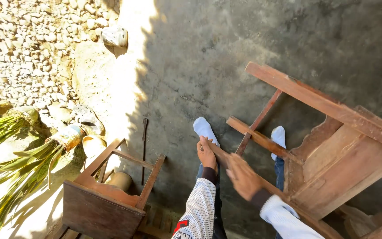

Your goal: Sanding a wooden chair frame with sandpaper

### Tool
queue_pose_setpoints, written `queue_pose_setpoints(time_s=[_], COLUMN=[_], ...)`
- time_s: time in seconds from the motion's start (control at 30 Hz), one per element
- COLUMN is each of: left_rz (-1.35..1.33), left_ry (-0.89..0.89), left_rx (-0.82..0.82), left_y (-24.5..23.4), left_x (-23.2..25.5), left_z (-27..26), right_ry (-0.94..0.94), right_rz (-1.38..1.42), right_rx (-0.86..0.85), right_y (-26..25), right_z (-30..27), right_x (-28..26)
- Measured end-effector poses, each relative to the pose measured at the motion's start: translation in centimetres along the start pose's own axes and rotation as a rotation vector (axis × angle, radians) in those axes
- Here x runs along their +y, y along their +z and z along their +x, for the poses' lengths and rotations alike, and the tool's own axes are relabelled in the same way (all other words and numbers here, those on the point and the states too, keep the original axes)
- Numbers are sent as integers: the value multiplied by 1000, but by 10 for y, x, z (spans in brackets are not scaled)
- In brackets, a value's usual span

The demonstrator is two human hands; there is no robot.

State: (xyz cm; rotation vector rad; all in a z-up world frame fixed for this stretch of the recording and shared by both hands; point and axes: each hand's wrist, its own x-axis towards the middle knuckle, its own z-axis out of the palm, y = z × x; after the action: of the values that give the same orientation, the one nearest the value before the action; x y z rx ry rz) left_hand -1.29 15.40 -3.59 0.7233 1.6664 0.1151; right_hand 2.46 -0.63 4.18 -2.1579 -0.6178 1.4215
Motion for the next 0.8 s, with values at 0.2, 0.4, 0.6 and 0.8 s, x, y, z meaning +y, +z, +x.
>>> queue_pose_setpoints(time_s=[0.2,0.4,0.6,0.8], left_rz=[-6,53,455,324], left_ry=[-39,-20,-31,51], left_rx=[-15,-17,-59,-57], left_y=[0,-1,-13,-9], left_x=[1,6,8,2], left_z=[8,4,6,9], right_ry=[-8,319,-17,28], right_rz=[94,84,300,-137], right_rx=[12,-55,-86,172], right_y=[-54,-49,-26,-66], right_z=[-16,-86,48,-103], right_x=[-39,31,-60,1])
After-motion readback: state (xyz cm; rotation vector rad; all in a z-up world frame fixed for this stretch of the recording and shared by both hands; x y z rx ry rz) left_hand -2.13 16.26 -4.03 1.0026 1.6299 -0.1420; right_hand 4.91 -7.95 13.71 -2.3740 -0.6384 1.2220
